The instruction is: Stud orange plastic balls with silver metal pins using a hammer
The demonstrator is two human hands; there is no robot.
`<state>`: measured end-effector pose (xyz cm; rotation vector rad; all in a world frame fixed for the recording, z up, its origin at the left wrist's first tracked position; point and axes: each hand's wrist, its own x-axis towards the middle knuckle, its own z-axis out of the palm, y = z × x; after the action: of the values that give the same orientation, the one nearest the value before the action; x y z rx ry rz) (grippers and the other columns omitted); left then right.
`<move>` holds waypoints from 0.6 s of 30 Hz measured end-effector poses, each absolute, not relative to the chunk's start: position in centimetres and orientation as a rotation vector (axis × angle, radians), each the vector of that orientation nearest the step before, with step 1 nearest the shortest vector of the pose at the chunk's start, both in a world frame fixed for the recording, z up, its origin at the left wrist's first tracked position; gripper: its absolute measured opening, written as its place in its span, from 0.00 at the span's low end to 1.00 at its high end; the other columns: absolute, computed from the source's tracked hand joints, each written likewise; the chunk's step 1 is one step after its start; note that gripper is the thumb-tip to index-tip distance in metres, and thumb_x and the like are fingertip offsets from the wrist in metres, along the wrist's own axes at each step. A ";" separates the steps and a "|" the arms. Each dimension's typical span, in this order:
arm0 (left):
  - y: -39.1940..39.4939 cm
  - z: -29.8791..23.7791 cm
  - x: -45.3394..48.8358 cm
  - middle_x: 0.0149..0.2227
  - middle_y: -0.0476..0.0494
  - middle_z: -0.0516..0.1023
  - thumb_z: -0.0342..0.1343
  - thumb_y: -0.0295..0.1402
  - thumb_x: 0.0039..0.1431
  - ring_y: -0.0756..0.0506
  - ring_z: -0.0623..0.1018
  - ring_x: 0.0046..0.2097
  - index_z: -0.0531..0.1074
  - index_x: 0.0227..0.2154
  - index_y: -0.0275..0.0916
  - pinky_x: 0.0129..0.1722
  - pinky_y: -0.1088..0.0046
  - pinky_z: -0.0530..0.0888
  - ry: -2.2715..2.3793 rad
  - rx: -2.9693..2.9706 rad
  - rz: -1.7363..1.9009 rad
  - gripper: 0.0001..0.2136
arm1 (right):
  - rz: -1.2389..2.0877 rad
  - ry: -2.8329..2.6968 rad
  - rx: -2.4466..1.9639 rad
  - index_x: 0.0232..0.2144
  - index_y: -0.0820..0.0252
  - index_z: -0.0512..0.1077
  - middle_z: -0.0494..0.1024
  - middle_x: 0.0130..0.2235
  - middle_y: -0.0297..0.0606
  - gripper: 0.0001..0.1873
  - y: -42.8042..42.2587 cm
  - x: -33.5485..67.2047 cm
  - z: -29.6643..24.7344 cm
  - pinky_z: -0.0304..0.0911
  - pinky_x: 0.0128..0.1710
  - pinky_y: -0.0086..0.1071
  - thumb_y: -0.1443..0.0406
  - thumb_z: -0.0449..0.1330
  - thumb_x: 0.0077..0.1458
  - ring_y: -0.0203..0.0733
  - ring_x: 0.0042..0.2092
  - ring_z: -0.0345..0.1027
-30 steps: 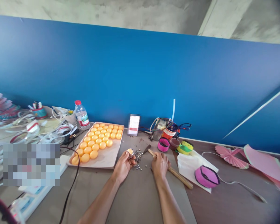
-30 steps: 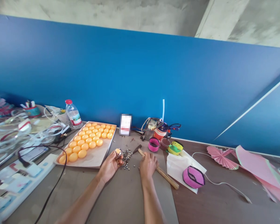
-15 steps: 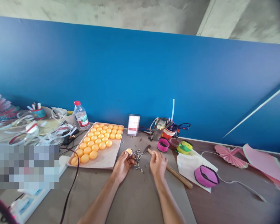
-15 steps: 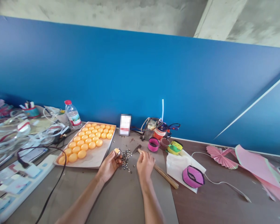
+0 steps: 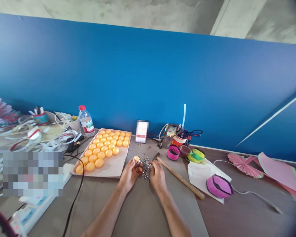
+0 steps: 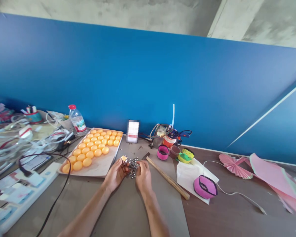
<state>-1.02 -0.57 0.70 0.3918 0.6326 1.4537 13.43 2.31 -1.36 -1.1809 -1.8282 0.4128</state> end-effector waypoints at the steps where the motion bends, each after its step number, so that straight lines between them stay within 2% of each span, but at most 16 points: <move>1: -0.6 0.8 -1.0 0.27 0.47 0.73 0.56 0.36 0.53 0.52 0.72 0.26 0.65 0.33 0.38 0.30 0.75 0.69 0.638 0.389 1.454 0.08 | 0.393 -1.791 -1.176 0.36 0.61 0.70 0.72 0.37 0.43 0.15 2.5 13.5 -1.5 0.61 0.41 0.32 0.73 0.45 0.53 0.40 0.41 0.66; 6: -0.6 1.0 -1.0 0.28 0.47 0.73 0.56 0.35 0.53 0.51 0.73 0.26 0.65 0.32 0.37 0.29 0.76 0.68 0.630 0.411 1.443 0.08 | 0.310 -1.861 -1.299 0.32 0.62 0.72 0.73 0.35 0.43 0.13 3.2 14.3 -2.0 0.59 0.42 0.37 0.71 0.48 0.53 0.43 0.39 0.64; 9: -0.7 1.0 -1.0 0.29 0.46 0.73 0.55 0.35 0.54 0.51 0.73 0.27 0.66 0.33 0.37 0.30 0.76 0.68 0.617 0.422 1.436 0.08 | 0.255 -1.941 -1.392 0.32 0.61 0.73 0.74 0.36 0.42 0.13 3.2 14.3 -2.2 0.57 0.44 0.39 0.72 0.49 0.52 0.45 0.41 0.63; 14: -0.8 1.0 -1.0 0.28 0.47 0.73 0.56 0.35 0.53 0.52 0.72 0.26 0.66 0.32 0.37 0.30 0.76 0.68 0.636 0.414 1.449 0.08 | 0.264 -1.910 -1.369 0.38 0.61 0.72 0.74 0.42 0.43 0.16 3.7 14.1 -3.0 0.56 0.49 0.40 0.73 0.48 0.51 0.45 0.48 0.62; 18: -0.7 0.9 -0.9 0.28 0.47 0.74 0.57 0.35 0.52 0.51 0.73 0.26 0.66 0.31 0.37 0.29 0.76 0.68 0.635 0.407 1.449 0.08 | 0.291 -1.946 -1.394 0.46 0.64 0.68 0.70 0.50 0.46 0.19 4.1 14.1 -3.3 0.53 0.54 0.43 0.72 0.49 0.51 0.47 0.54 0.58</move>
<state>-0.87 -0.72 0.88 0.4066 0.6350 1.4489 14.10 4.13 -3.31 -1.3939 -1.9463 0.2910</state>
